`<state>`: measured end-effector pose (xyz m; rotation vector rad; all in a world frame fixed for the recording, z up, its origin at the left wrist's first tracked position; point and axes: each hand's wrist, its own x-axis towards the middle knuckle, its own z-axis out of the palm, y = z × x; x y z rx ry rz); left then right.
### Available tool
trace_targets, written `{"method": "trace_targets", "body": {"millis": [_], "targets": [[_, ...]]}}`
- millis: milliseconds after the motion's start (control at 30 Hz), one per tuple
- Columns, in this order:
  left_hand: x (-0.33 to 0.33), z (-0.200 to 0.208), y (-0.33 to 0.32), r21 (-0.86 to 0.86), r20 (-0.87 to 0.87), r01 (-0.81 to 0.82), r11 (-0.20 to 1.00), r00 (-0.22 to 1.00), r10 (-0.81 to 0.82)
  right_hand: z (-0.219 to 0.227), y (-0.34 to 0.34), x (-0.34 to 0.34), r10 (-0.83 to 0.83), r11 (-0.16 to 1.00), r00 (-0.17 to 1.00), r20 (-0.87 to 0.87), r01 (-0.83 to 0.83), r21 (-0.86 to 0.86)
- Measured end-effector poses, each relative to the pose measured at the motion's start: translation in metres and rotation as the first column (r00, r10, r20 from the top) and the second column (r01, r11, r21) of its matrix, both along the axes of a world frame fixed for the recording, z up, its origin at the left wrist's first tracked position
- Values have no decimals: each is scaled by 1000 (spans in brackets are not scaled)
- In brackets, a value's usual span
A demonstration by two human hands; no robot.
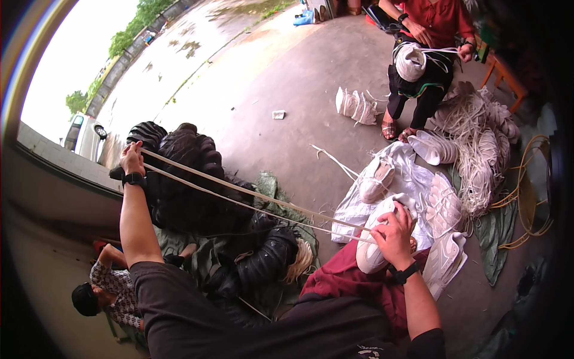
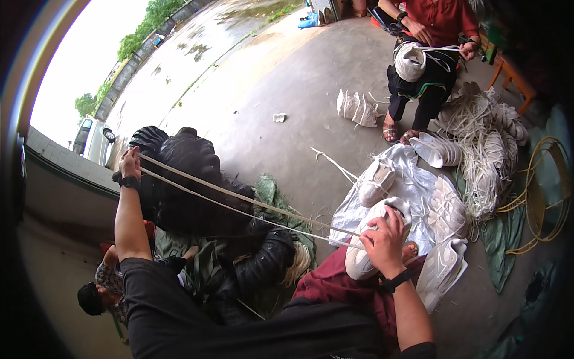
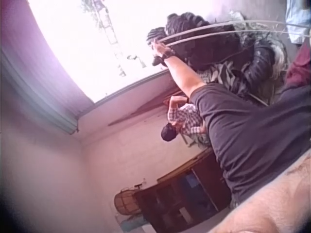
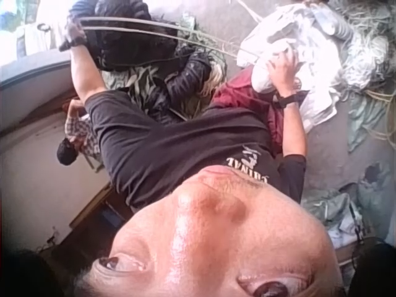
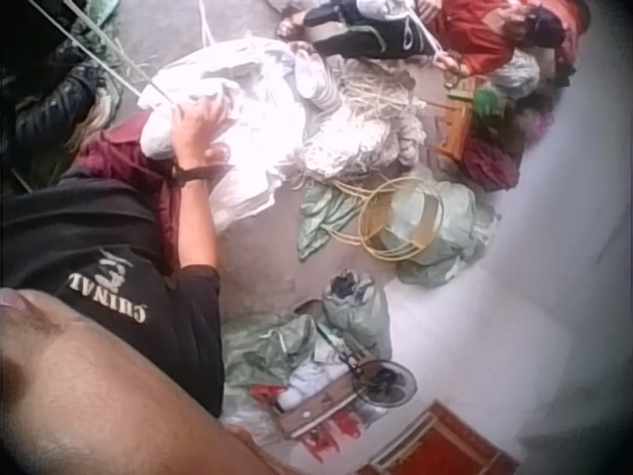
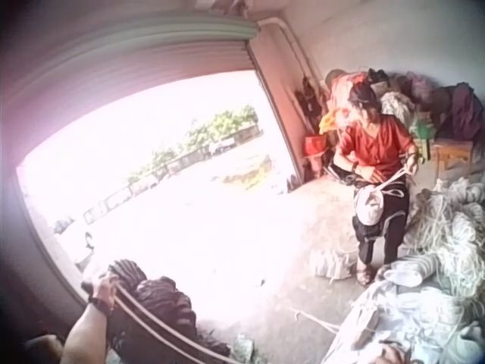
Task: Thread white laces through the eyelets of cream-colored shoe uppers.
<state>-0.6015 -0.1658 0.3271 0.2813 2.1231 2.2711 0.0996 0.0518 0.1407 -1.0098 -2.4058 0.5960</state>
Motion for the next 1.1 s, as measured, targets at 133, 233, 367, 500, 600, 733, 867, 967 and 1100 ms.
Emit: {"method": "trace_targets", "body": {"millis": [133, 233, 367, 500, 600, 733, 867, 967, 1100], "targets": [[0, -1, 6, -6, -1, -8, 1000, 1000, 8, -3, 2, 1, -18, 1000, 1000, -8, 18, 11], [-2, -2, 7, 20, -7, 9, 1000, 1000, -9, -5, 3, 2, -21, 999, 1000, -17, 22, 30], [-25, -3, -12, 1, 14, 100, 995, 995, -100, -4, 4, 3, 16, 1000, 999, -29, -15, 26], [-19, -6, -6, 28, 53, 122, 992, 991, -124, 1, 3, 2, 24, 999, 999, -21, -23, 37], [-14, -6, -3, 78, 111, 156, 985, 980, -164, 0, 3, 3, 24, 998, 1000, -20, -22, 58], [-12, -3, -6, 100, 152, 177, 979, 970, -191, 0, 3, 2, 28, 998, 999, -21, -27, 52], [-9, 0, -1, 26, 102, 150, 988, 983, -152, 0, 2, 4, 34, 998, 999, -17, -33, 54], [-5, -7, 0, 21, 73, 104, 994, 992, -105, 1, 2, 1, 41, 998, 999, -8, -41, 58], [-16, -5, -2, 31, 57, 222, 974, 973, -224, 1, 2, 3, 25, 999, 1000, -12, -25, 47]]}}
